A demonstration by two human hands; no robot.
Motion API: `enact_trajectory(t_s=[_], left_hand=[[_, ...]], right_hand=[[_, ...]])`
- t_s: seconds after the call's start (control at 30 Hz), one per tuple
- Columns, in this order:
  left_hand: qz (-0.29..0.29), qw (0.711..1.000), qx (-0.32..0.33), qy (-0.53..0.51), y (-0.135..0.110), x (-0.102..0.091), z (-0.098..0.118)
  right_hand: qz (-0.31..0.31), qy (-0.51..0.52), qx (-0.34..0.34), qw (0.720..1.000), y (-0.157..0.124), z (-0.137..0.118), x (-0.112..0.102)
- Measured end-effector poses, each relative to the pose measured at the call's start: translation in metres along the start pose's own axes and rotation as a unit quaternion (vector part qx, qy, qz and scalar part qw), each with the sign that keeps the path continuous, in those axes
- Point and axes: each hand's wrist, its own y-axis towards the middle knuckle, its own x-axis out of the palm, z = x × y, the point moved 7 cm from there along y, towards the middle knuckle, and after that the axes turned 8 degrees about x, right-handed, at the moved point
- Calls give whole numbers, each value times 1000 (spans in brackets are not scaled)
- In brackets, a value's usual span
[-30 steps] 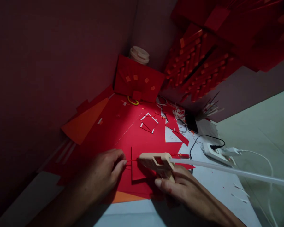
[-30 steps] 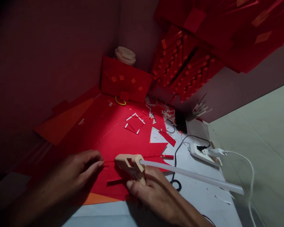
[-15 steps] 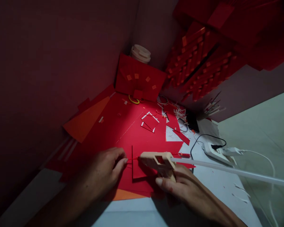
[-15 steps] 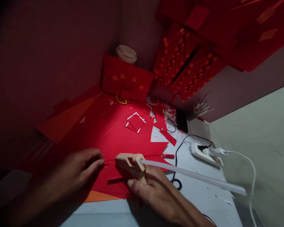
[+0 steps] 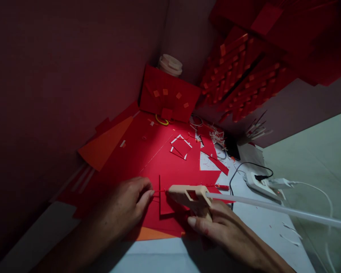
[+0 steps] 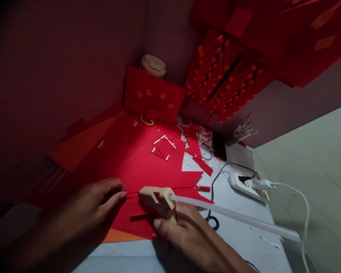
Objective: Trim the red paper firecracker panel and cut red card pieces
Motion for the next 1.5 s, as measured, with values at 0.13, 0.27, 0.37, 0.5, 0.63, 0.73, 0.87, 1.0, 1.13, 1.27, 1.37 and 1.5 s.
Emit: enact_trajectory(t_s=[0.13,0.27,0.37,0.5,0.63,0.73,0.87,1.0,1.13,1.27,1.37,1.5], left_hand=[[-3,1000,2,8,0,1,0],[-5,1000,7,13,0,1,-2],[-6,1000,7,15,0,1,0],[-3,1000,-1,9,0,1,2],[8,1000,0,-1,0,0,0],[10,1000,6,-6,0,1,-2],[12,1000,12,-4,0,2,-2],[11,1000,1,-6,-1,2,0],[16,1000,5,-6,-3,1,4],[13,1000,11,2,-5,1,4],[5,1000,15,8,-4,2,3],[-2,1000,18,9,-1,2,1]], right_hand=[[-13,8,-11,1000,-1,3,1],[-13,5,-15,1000,-1,7,0],[-17,2,-15,1000,-2,12,0],[-12,2,-24,1000,-2,12,-1],[-10,3,-27,1000,0,6,0],[-16,1,-24,1000,0,0,2],[-20,12,-22,999,-1,-10,5],[-17,20,-3,1000,-1,-14,6],[-14,20,26,999,2,-8,7],[-18,27,15,999,4,-2,9],[-6,33,13,999,4,5,6],[4,27,30,999,3,16,4]])
